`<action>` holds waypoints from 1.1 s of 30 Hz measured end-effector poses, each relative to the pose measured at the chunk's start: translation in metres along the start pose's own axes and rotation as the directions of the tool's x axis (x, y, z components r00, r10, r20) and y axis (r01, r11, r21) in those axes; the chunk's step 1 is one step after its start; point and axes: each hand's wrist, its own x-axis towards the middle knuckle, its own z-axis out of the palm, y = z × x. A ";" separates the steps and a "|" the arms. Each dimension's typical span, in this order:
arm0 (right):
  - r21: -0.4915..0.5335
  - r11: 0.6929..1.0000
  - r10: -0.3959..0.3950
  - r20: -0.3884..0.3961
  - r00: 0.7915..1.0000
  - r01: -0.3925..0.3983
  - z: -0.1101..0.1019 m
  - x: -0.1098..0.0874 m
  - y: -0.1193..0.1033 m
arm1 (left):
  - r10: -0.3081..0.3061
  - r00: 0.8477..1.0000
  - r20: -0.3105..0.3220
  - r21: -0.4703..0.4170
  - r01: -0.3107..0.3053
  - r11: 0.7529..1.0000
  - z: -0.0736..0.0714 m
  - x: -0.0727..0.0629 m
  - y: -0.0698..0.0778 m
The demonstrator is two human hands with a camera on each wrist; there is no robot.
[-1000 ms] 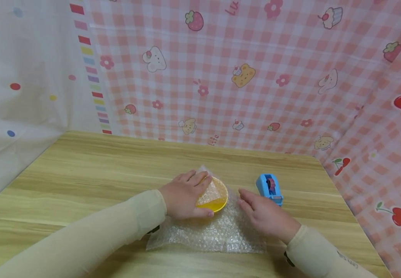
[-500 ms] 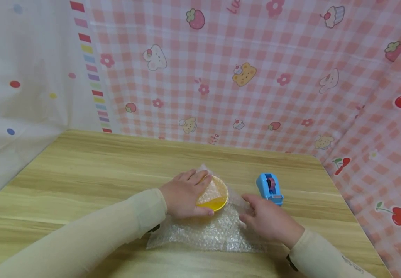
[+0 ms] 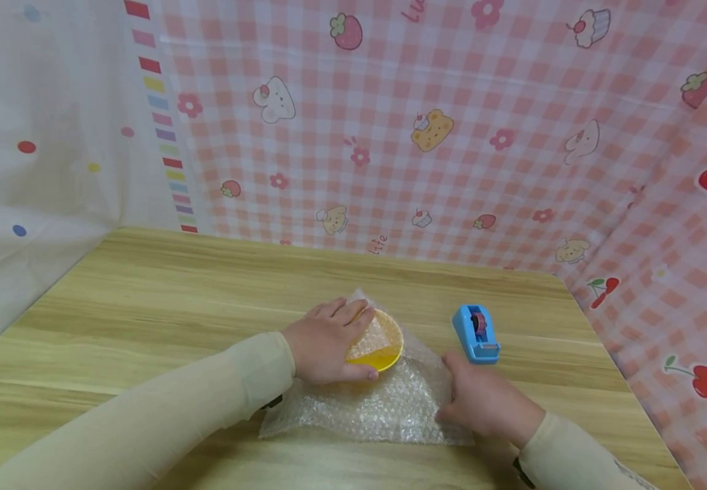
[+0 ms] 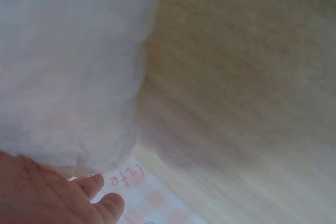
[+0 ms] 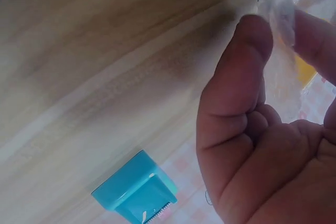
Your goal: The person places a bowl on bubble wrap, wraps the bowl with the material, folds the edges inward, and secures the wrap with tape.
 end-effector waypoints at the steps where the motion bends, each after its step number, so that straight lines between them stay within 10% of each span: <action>1: 0.002 1.000 0.004 0.008 1.000 -0.004 0.000 0.000 0.000 | -0.001 1.000 0.001 0.000 0.001 1.000 0.000 0.000 0.000; 33: 0.078 0.994 -0.069 -0.072 0.995 0.075 -0.011 -0.017 -0.007 | -0.003 1.000 -0.003 0.012 0.003 1.000 0.000 0.000 0.001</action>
